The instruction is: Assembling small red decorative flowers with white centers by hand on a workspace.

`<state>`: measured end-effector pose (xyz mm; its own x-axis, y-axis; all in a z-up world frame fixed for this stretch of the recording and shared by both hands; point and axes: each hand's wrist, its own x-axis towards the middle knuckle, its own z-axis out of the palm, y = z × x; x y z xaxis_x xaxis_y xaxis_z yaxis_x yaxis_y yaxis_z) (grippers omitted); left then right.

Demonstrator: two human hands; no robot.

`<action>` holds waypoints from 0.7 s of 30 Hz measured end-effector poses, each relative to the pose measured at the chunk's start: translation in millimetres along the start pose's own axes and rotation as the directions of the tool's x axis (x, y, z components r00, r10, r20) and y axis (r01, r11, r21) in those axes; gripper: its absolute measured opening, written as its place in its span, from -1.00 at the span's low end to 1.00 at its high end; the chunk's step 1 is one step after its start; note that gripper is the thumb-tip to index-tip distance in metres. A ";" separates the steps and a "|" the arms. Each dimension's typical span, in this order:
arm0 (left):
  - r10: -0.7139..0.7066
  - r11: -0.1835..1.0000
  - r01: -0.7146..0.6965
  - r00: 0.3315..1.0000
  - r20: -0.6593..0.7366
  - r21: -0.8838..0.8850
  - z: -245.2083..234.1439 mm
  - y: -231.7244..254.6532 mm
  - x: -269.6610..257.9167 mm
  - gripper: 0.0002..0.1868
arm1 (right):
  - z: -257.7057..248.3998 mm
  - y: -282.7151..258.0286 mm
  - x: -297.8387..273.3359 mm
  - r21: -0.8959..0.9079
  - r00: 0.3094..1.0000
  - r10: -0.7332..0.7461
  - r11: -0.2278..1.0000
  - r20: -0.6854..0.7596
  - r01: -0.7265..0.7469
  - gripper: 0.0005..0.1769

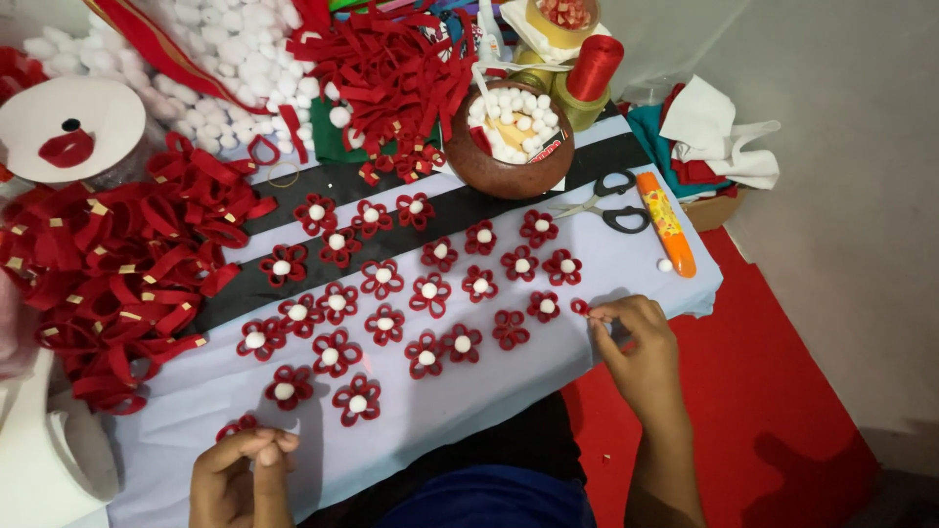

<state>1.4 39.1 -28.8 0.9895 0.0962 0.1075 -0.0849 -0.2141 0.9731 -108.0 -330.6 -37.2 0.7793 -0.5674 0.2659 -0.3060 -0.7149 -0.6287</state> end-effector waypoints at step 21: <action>-0.037 0.998 0.036 0.999 -0.029 -0.053 3.0 9.5 0.6 -0.96 | -5.1 -0.5 -0.4 -0.019 0.996 0.074 0.997 0.045 -0.073 -0.87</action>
<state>1.5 34.1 -20.0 0.9883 0.1319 0.0772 -0.0557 -0.1591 0.9857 -110.9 -332.1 -33.2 0.7783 -0.5999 0.1856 -0.3725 -0.6790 -0.6326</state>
